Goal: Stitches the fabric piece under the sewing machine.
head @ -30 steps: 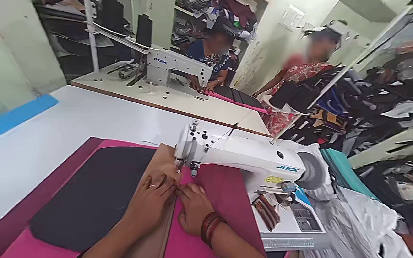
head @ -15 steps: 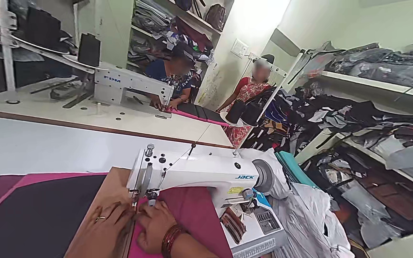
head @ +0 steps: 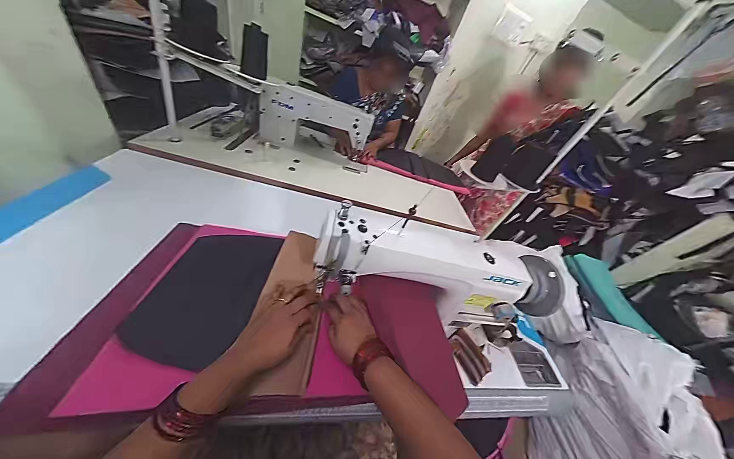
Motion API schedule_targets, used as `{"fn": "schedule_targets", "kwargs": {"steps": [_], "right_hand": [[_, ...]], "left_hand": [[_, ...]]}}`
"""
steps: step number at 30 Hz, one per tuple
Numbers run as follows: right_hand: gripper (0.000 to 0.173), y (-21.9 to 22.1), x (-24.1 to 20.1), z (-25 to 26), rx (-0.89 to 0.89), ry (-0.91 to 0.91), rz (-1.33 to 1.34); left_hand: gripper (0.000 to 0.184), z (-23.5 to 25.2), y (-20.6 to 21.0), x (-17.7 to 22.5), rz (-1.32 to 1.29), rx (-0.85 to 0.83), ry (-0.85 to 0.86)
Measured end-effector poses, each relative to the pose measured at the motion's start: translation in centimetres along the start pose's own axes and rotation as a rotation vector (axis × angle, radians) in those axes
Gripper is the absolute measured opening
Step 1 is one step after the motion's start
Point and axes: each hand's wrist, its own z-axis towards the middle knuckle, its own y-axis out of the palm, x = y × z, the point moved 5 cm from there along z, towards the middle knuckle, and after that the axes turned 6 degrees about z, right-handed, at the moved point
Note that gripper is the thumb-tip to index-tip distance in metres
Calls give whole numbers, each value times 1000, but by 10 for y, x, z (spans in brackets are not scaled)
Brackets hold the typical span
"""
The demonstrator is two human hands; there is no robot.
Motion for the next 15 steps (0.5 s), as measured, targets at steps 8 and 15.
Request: {"fn": "schedule_targets", "kwargs": {"steps": [8,15], "right_hand": [[47,10,-9,-29,66,-109,9],[44,5,-6,-10,-24,-92,-43]], "left_hand": [[42,-11,-3,14,49,-96,-4],[40,11,-3,12,48,-211,-85]]}}
